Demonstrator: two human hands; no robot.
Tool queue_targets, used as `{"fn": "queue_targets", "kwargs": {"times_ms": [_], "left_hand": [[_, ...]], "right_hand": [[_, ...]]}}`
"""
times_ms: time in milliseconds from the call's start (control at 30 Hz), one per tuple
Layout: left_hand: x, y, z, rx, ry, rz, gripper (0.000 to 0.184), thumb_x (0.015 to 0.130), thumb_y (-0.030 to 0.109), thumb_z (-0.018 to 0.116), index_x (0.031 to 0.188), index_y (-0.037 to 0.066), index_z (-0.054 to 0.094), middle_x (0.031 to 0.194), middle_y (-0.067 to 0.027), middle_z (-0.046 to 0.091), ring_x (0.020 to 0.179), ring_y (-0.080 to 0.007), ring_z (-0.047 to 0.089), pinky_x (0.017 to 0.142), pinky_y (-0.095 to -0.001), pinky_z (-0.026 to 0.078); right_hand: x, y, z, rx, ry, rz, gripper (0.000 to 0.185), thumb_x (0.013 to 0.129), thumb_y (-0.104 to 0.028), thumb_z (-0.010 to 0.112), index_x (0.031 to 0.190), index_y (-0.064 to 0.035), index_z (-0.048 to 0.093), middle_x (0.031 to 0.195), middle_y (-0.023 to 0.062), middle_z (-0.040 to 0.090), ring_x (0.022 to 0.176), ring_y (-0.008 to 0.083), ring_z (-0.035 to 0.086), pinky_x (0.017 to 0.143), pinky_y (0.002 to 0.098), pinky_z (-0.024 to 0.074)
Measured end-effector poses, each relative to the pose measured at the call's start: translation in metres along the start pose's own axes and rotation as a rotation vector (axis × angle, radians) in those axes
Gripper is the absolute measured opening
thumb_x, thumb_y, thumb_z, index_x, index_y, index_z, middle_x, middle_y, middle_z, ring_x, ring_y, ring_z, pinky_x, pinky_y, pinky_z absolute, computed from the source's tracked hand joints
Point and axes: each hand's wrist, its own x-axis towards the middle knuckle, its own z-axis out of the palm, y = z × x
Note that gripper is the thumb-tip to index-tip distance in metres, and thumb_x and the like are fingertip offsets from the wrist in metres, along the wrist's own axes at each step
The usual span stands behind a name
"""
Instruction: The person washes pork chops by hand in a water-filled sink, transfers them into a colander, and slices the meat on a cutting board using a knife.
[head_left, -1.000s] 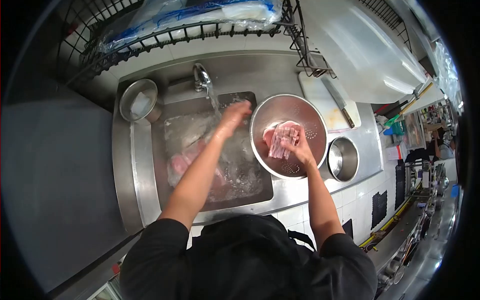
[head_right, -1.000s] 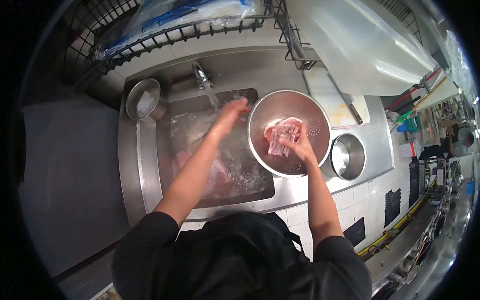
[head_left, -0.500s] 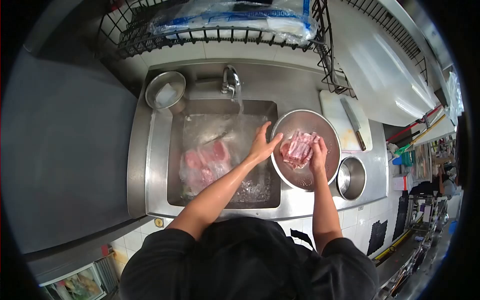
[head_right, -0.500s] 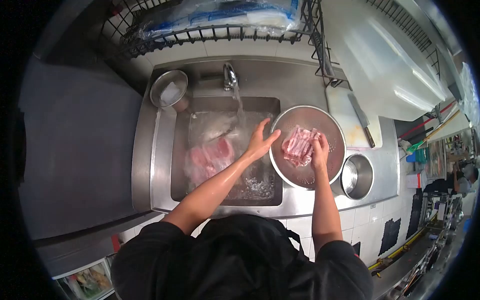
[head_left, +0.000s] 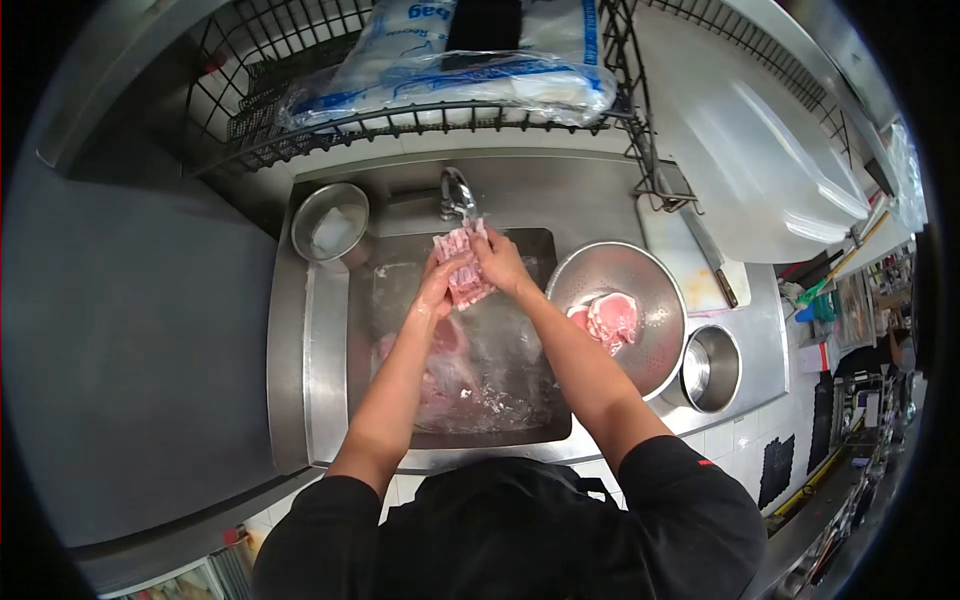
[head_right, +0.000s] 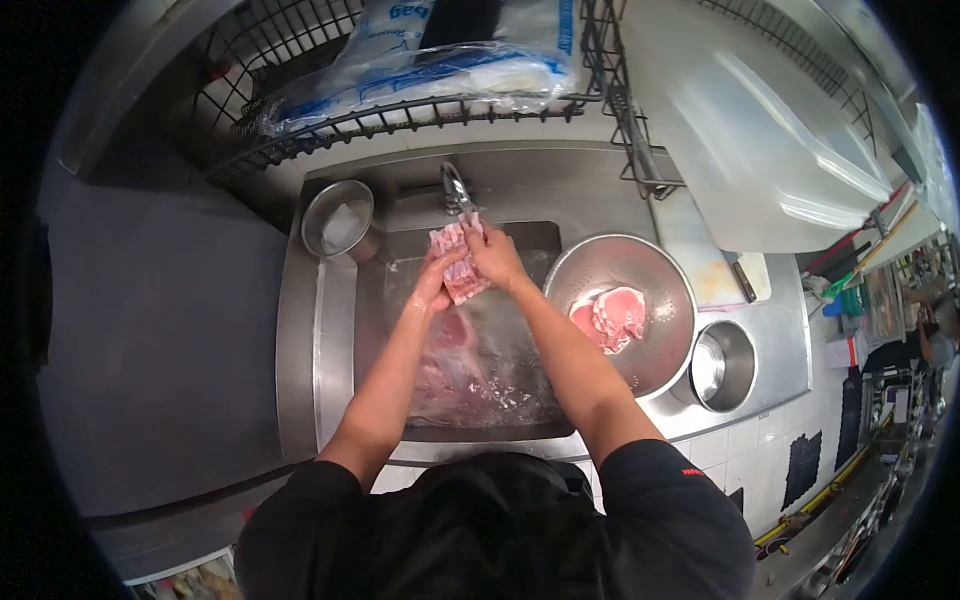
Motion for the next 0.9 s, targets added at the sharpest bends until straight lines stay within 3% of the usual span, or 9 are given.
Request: {"fn": "queue_targets", "kwargs": {"times_ms": [100,400,533,667,900], "left_hand": [[0.004,0.000,-0.006,0.039,0.110,0.054,0.045,0.085,0.005,0.070,0.126,0.008,0.052,0.114,-0.0080,0.064,0.099,-0.0217,0.067,0.084,-0.0420,0.059],[0.021,-0.013,-0.022,0.104,0.036,0.114,0.044,0.079,0.002,0.072,0.118,0.008,0.053,0.106,-0.0065,0.063,0.095,-0.0185,0.065,0.082,-0.0363,0.057],[0.024,-0.020,-0.036,0.102,-0.001,0.106,0.040,0.082,0.000,0.066,0.120,0.007,0.055,0.106,-0.0052,0.065,0.094,-0.0179,0.067,0.082,-0.0367,0.058],[0.014,-0.019,-0.026,0.011,0.004,0.118,0.041,0.083,0.000,0.066,0.122,0.007,0.054,0.108,-0.0069,0.064,0.094,-0.0194,0.067,0.081,-0.0367,0.058],[0.017,-0.016,-0.024,0.045,-0.033,0.149,0.042,0.083,0.000,0.065,0.123,0.006,0.053,0.110,-0.0081,0.064,0.095,-0.0199,0.068,0.081,-0.0361,0.059]], "right_hand": [[0.013,0.019,0.007,0.053,-0.053,-0.013,0.051,0.095,-0.037,0.049,0.129,-0.0009,0.058,0.110,0.0275,0.068,0.109,0.0415,0.065,0.093,0.0432,0.0486],[0.022,0.030,-0.009,0.096,-0.173,-0.085,0.042,0.093,-0.028,0.048,0.119,0.0034,0.058,0.105,0.0259,0.068,0.098,0.0375,0.066,0.089,0.0421,0.0497],[0.029,0.043,-0.006,-0.021,-0.141,-0.171,0.038,0.091,-0.025,0.050,0.115,0.0034,0.059,0.104,0.0242,0.068,0.097,0.0333,0.066,0.089,0.0405,0.0496],[0.031,0.047,-0.006,-0.062,-0.174,-0.080,0.038,0.089,-0.024,0.052,0.115,0.0035,0.059,0.105,0.0226,0.068,0.099,0.0312,0.065,0.090,0.0404,0.0494],[0.023,0.034,-0.006,0.263,-0.196,-0.008,0.035,0.085,-0.011,0.057,0.118,0.0008,0.060,0.106,0.0125,0.068,0.097,0.0224,0.064,0.087,0.0359,0.0513]]}}
